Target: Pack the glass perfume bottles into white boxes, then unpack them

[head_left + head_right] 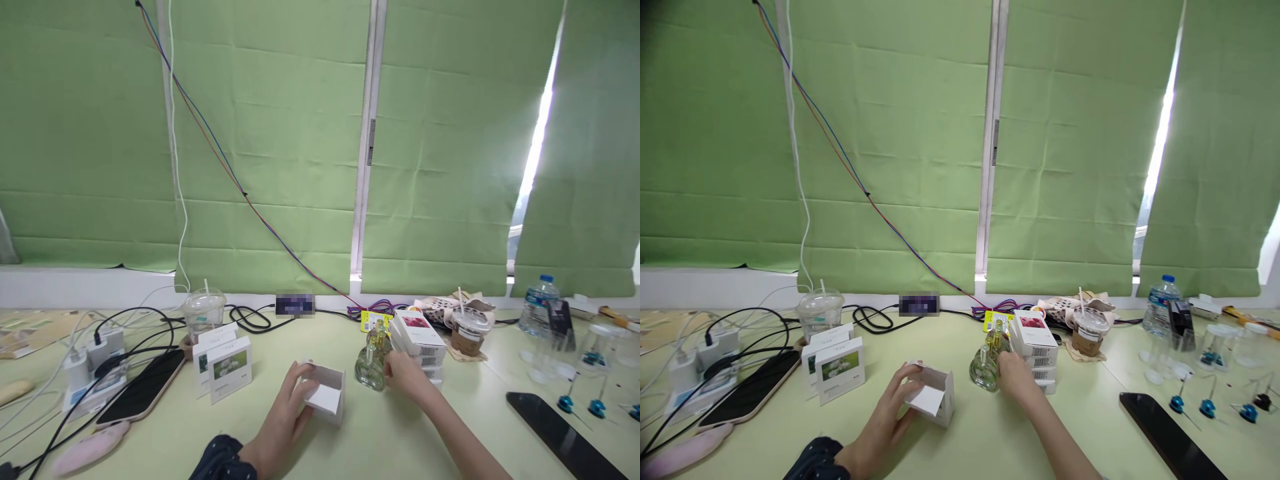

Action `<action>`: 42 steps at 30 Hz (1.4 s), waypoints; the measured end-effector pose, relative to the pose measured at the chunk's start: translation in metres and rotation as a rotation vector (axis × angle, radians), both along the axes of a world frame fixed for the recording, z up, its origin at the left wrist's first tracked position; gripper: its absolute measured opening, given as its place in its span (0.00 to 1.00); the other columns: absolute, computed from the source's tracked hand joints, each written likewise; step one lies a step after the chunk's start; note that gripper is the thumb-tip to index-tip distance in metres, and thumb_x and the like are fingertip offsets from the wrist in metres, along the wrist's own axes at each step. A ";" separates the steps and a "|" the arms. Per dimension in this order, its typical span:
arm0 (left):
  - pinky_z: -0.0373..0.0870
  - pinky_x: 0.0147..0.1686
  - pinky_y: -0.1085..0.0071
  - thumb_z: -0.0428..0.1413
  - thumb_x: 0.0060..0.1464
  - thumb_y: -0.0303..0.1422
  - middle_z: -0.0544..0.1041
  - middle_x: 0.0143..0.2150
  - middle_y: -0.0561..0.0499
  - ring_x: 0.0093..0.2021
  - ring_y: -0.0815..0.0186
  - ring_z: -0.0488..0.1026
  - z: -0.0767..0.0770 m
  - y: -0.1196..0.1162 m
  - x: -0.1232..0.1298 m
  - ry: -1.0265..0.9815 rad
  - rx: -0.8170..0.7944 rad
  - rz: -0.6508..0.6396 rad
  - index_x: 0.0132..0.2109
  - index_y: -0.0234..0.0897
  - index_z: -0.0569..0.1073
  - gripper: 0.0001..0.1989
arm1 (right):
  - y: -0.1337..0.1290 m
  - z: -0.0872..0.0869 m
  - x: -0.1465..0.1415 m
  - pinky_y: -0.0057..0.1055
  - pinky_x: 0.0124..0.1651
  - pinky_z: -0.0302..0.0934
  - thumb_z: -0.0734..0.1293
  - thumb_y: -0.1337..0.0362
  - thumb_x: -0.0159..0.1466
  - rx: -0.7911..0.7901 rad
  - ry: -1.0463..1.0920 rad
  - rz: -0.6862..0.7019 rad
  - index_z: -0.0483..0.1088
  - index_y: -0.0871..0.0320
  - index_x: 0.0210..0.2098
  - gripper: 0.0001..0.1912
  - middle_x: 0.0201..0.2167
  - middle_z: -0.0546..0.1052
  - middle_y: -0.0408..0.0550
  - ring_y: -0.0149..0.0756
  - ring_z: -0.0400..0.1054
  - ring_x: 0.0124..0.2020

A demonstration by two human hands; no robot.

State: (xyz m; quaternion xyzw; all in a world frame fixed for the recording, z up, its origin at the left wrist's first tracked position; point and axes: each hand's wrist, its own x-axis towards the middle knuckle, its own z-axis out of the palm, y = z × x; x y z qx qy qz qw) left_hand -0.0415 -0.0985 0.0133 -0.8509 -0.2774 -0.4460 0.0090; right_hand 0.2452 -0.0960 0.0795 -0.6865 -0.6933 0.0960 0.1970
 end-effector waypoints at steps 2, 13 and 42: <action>0.67 0.57 0.54 0.46 0.57 0.18 0.62 0.62 0.40 0.64 0.56 0.61 0.004 -0.002 0.000 0.019 -0.011 -0.007 0.53 0.45 0.63 0.21 | 0.004 -0.006 -0.002 0.30 0.29 0.57 0.65 0.82 0.47 0.011 0.018 0.014 0.65 0.57 0.17 0.14 0.23 0.75 0.48 0.42 0.72 0.30; 0.66 0.54 0.52 0.48 0.55 0.15 0.63 0.64 0.38 0.60 0.54 0.64 0.015 -0.006 0.001 0.055 0.070 0.010 0.48 0.42 0.64 0.19 | 0.011 -0.019 -0.016 0.25 0.32 0.60 0.63 0.79 0.54 0.053 0.071 0.110 0.74 0.60 0.30 0.11 0.29 0.80 0.49 0.37 0.74 0.32; 0.64 0.59 0.49 0.50 0.63 0.25 0.71 0.59 0.37 0.61 0.56 0.67 0.007 0.000 0.000 -0.060 0.110 -0.023 0.57 0.42 0.57 0.18 | -0.004 -0.008 -0.029 0.34 0.30 0.62 0.60 0.79 0.58 0.183 -0.173 -0.077 0.59 0.61 0.57 0.28 0.32 0.80 0.53 0.49 0.76 0.34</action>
